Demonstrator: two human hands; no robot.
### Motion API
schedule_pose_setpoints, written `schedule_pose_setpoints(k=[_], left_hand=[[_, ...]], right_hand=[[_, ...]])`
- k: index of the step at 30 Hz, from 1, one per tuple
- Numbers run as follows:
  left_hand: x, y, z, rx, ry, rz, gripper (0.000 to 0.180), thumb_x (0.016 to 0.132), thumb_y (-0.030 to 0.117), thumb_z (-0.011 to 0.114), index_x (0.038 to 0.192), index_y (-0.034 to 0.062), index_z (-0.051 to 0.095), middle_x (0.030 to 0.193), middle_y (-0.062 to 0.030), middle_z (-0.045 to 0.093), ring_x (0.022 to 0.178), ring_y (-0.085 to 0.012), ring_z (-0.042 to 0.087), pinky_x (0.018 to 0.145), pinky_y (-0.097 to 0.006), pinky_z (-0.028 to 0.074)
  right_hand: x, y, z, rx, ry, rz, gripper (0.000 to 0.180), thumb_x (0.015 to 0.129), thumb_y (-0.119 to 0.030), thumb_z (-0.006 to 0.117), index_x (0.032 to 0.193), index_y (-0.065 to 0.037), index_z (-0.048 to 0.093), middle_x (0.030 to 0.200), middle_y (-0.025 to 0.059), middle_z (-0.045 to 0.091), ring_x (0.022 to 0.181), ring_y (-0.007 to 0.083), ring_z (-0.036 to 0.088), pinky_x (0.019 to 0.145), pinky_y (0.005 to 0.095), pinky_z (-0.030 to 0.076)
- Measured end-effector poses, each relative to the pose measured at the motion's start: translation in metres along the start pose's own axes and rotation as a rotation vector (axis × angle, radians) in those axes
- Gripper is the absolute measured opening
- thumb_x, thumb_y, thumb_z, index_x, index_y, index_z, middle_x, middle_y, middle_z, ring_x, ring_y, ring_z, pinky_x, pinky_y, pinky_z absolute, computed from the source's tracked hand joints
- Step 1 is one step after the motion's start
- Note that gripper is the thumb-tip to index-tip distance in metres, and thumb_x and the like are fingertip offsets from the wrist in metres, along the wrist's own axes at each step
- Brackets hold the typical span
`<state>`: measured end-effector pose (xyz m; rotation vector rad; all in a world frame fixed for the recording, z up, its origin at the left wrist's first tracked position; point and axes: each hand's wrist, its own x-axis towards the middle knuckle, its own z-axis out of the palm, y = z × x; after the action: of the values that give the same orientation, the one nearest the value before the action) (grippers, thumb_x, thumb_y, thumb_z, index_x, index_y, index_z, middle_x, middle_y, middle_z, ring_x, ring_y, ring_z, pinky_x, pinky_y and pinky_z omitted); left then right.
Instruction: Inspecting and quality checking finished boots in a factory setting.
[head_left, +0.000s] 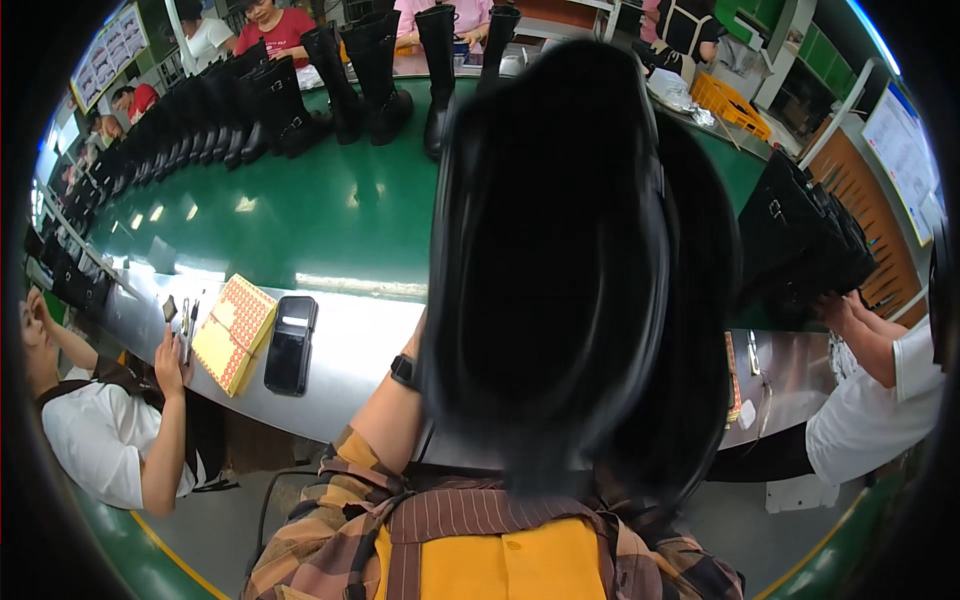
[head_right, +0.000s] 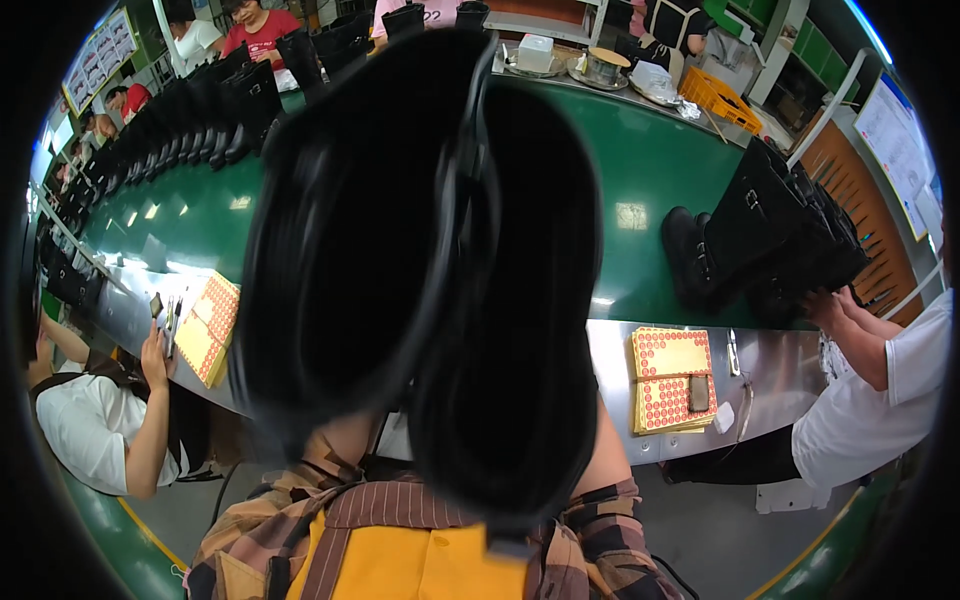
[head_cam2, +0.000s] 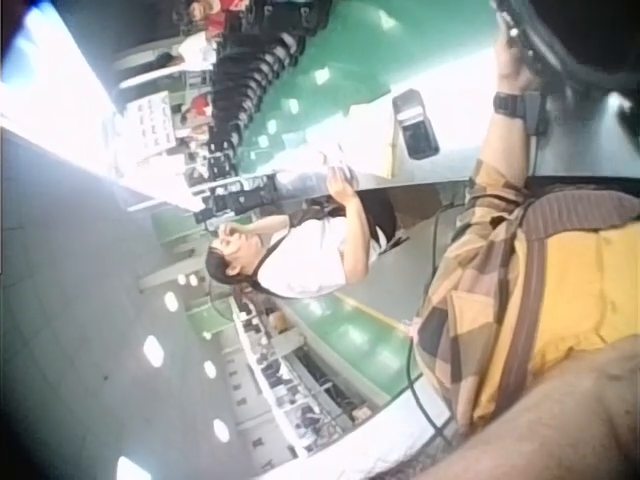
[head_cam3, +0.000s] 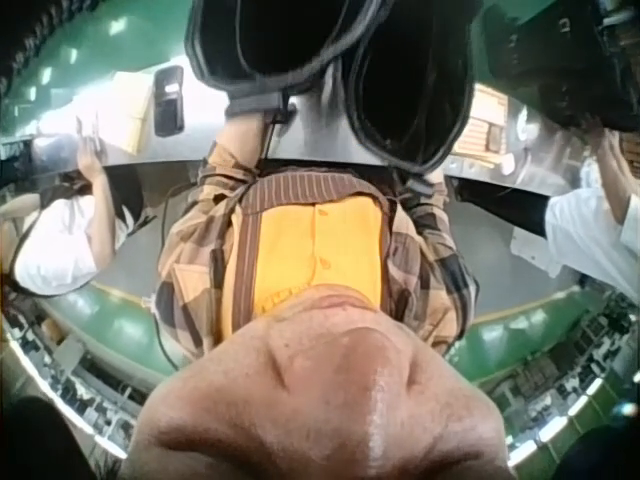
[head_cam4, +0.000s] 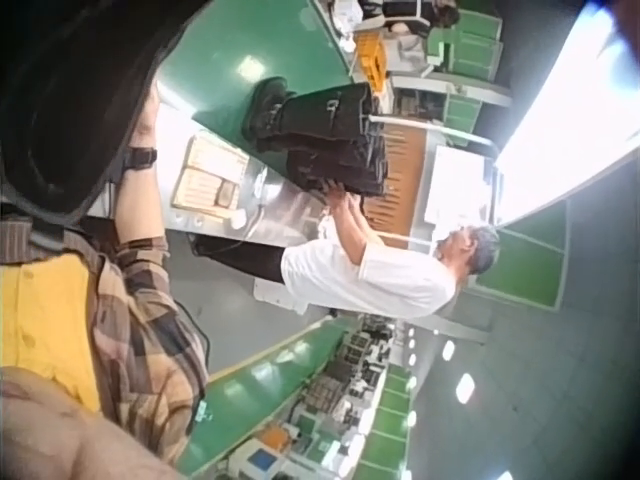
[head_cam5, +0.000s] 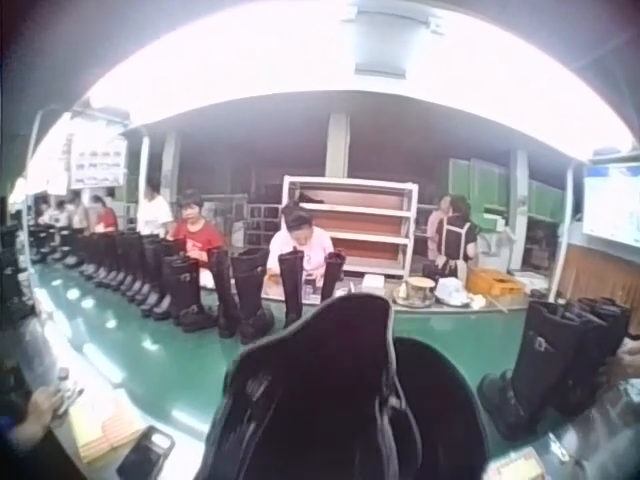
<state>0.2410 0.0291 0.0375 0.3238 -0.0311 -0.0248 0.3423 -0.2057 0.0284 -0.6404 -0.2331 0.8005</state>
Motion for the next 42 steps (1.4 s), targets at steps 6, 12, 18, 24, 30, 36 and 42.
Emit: schedule_pose_setpoints(k=[6, 12, 18, 24, 30, 36, 42], left_hand=[[-0.004, 0.014, 0.006, -0.008, -0.045, 0.101, 0.061, 0.099, 0.044, 0.042, 0.144, 0.0043, 0.034, 0.141, -0.0217, 0.043, 0.125, -0.0352, 0.048, 0.106, -0.053, 0.039], [-0.005, 0.011, 0.01, 0.024, 0.024, 0.152, 0.059, 0.097, 0.044, 0.049, 0.142, 0.0089, 0.035, 0.141, -0.0089, 0.048, 0.129, -0.0254, 0.047, 0.106, -0.04, 0.042], [0.0, 0.004, 0.009, 0.059, 0.17, 0.217, 0.054, 0.095, 0.044, 0.053, 0.135, 0.0086, 0.043, 0.132, -0.0077, 0.055, 0.119, -0.0215, 0.054, 0.099, -0.037, 0.047], [0.001, 0.002, 0.012, 0.139, 0.239, 0.227, 0.054, 0.094, 0.044, 0.056, 0.133, 0.0091, 0.045, 0.128, -0.0066, 0.057, 0.115, -0.02, 0.057, 0.097, -0.036, 0.047], [0.0, 0.002, 0.013, 0.159, 0.28, 0.231, 0.052, 0.093, 0.045, 0.057, 0.132, 0.0124, 0.047, 0.126, -0.0048, 0.059, 0.114, -0.0188, 0.057, 0.096, -0.036, 0.047], [0.001, 0.001, 0.009, 0.169, 0.279, 0.212, 0.054, 0.093, 0.045, 0.056, 0.136, 0.0138, 0.044, 0.131, -0.005, 0.055, 0.118, -0.0196, 0.055, 0.098, -0.037, 0.045], [0.0, -0.001, 0.005, 0.151, 0.175, 0.197, 0.055, 0.097, 0.042, 0.052, 0.144, 0.0194, 0.034, 0.143, -0.0037, 0.046, 0.131, -0.0216, 0.044, 0.107, -0.043, 0.034]], right_hand=[[0.001, -0.007, 0.002, 0.274, -0.123, 0.054, 0.062, 0.098, -0.046, 0.044, 0.145, -0.008, 0.033, 0.146, 0.0176, 0.039, 0.133, 0.0326, 0.041, 0.109, 0.0548, 0.034], [-0.001, -0.005, 0.012, 0.238, 0.015, -0.035, 0.054, 0.097, -0.041, 0.05, 0.14, -0.011, 0.041, 0.14, 0.0097, 0.049, 0.13, 0.0261, 0.046, 0.109, 0.0451, 0.038], [0.003, -0.004, 0.022, 0.167, 0.118, -0.115, 0.051, 0.096, -0.042, 0.053, 0.135, -0.009, 0.045, 0.137, 0.0091, 0.051, 0.125, 0.0239, 0.05, 0.104, 0.0397, 0.044], [0.001, -0.006, 0.03, 0.045, 0.233, -0.117, 0.056, 0.093, -0.042, 0.058, 0.134, -0.007, 0.044, 0.132, 0.009, 0.054, 0.122, 0.0236, 0.052, 0.102, 0.0395, 0.045], [0.003, -0.006, 0.034, 0.04, 0.261, -0.117, 0.059, 0.09, -0.042, 0.063, 0.134, -0.007, 0.043, 0.133, 0.0098, 0.052, 0.122, 0.0246, 0.051, 0.102, 0.0397, 0.046], [0.003, -0.005, 0.031, 0.043, 0.294, -0.172, 0.054, 0.094, -0.04, 0.058, 0.129, -0.002, 0.047, 0.126, 0.0113, 0.058, 0.113, 0.0233, 0.057, 0.097, 0.038, 0.049], [0.002, -0.006, 0.03, 0.019, 0.267, -0.163, 0.051, 0.097, -0.042, 0.051, 0.135, -0.007, 0.046, 0.132, 0.0068, 0.057, 0.116, 0.0205, 0.057, 0.094, 0.0373, 0.048]])
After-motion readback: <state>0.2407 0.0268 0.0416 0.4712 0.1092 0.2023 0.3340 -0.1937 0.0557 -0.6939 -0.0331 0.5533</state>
